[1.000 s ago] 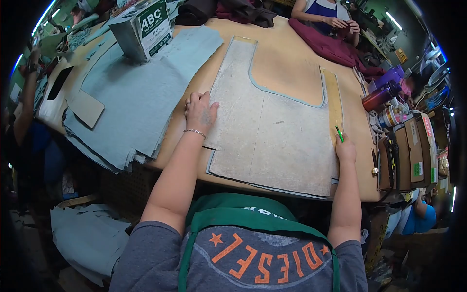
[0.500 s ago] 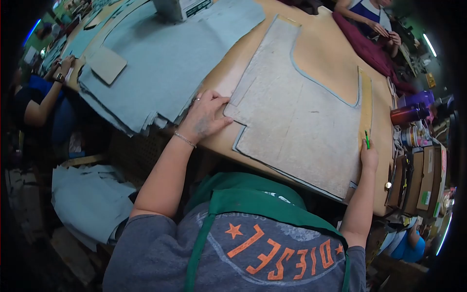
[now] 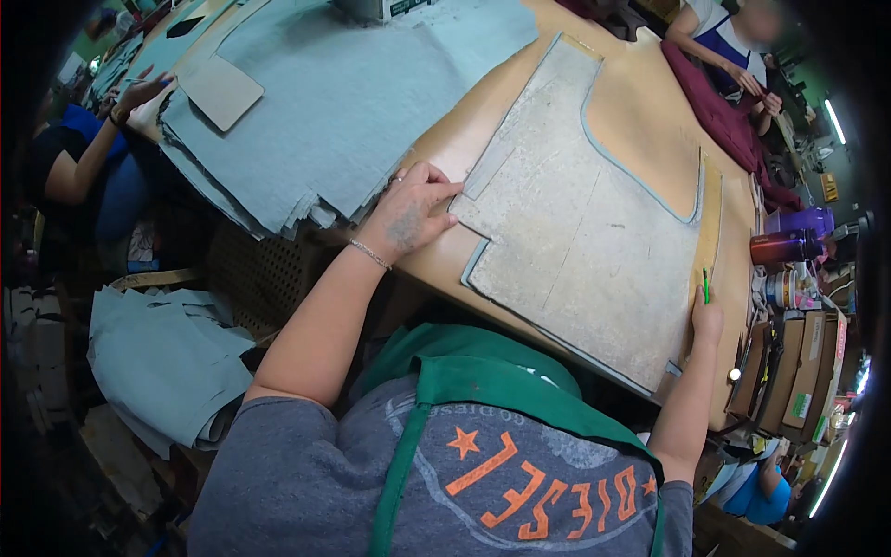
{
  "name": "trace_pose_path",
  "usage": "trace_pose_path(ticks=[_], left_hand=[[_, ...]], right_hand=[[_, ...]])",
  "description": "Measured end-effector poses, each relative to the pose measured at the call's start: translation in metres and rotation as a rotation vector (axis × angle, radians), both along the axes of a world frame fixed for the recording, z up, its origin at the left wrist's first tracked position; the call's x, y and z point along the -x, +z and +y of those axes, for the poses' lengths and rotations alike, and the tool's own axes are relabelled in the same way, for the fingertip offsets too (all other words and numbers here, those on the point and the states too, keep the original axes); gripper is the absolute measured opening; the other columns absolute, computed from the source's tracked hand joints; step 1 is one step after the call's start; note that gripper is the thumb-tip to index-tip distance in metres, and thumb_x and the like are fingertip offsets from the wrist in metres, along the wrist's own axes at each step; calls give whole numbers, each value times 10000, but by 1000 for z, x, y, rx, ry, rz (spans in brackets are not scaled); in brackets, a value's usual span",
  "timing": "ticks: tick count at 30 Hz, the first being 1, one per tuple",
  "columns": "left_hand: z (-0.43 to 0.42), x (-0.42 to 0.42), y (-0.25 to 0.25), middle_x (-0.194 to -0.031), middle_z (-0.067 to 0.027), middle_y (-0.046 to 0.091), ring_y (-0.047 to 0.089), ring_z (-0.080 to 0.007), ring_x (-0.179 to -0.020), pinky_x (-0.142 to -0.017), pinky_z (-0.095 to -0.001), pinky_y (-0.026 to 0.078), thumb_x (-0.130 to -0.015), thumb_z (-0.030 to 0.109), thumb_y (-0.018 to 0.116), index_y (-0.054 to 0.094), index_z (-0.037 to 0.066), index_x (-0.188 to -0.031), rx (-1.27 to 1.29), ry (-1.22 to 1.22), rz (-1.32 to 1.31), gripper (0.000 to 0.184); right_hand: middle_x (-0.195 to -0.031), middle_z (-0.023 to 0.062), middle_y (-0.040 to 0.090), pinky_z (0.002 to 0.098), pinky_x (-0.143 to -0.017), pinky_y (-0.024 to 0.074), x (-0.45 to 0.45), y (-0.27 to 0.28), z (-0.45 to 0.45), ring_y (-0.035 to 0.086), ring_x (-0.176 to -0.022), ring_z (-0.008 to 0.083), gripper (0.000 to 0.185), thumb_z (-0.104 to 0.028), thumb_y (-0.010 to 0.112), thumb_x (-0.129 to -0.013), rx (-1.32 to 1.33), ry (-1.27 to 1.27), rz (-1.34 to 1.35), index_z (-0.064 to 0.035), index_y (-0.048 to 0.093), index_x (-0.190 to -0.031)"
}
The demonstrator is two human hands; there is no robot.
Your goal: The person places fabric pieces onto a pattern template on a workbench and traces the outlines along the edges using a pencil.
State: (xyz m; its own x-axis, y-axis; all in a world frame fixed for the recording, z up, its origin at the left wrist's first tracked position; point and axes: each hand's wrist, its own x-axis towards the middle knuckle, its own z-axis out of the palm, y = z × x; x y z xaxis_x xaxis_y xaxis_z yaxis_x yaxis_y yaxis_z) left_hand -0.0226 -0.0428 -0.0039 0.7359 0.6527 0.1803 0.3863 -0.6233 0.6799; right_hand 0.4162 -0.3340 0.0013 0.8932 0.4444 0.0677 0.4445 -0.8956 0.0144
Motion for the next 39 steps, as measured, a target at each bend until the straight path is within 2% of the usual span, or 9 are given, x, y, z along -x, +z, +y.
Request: trace_pose_path(ticks=[8,13,16,21,27,30,33,35,39], left_hand=[[0,0,1,-972,-86,500,474,-261,-944,-841,-343,379,-648,153,667,606,59,-1014,-78,6,-54,382],[-1,-1,4,-975,-105,499,475,-263,-938,-856,-345,361,-648,159,668,598,52,-1025,-78,9,-9,398],[1,0,6,-989,-118,491,458,-269,-967,-875,-348,344,-659,170,661,583,45,-1048,-53,-4,19,416],[9,1,-10,-1003,-123,474,455,-251,-969,-865,-322,361,-679,127,650,557,20,-1076,-64,-83,-51,421],[4,-4,5,-1028,-116,458,449,-217,-983,-869,-294,365,-733,101,617,530,2,-1114,-20,-88,107,404],[-14,-7,5,-1071,-133,450,436,-264,-1027,-898,-351,348,-705,108,634,549,37,-1085,-94,-25,-50,396],[-61,-21,24,-1170,-135,432,385,-291,-1133,-944,-420,301,-697,158,650,540,75,-1102,-497,-297,22,428],[-94,-43,29,-1251,-115,401,315,-292,-1216,-963,-479,256,-696,232,659,535,110,-1116,-468,-547,101,455],[-129,-101,29,-1246,-60,420,316,-284,-1220,-934,-530,270,-720,306,631,533,191,-1124,-489,-751,209,431]], right_hand=[[-963,240,578,450,-786,436,-6,-6,-5,555,-907,382,492,-438,441,-831,-44,-27,51,-106,490,-1191],[-1121,243,514,357,-892,381,-6,9,-10,489,-1075,337,522,-330,520,-817,-139,39,269,-38,417,-1237],[-1136,230,512,348,-894,379,-15,6,-17,492,-1077,317,541,-308,557,-801,-191,102,341,-46,404,-1249],[-1103,202,543,349,-894,390,-22,4,-21,515,-1051,296,564,-335,627,-739,-226,111,345,-73,463,-1210],[-1076,168,566,348,-866,407,-18,7,-21,539,-1002,294,592,-417,620,-723,-182,125,332,-91,481,-1197],[-1055,182,569,349,-853,413,-1,12,-27,542,-990,299,573,-411,623,-721,-280,107,283,-71,500,-1164],[-982,181,591,344,-792,435,18,19,-51,567,-919,289,538,-405,626,-724,-457,25,244,-50,528,-1117],[-861,147,603,323,-711,450,35,19,-75,583,-805,244,503,-384,635,-727,-558,-64,239,-32,548,-1075],[-655,50,543,266,-593,435,74,25,-111,530,-615,126,427,-308,659,-736,-835,-243,241,-4,571,-1023]])
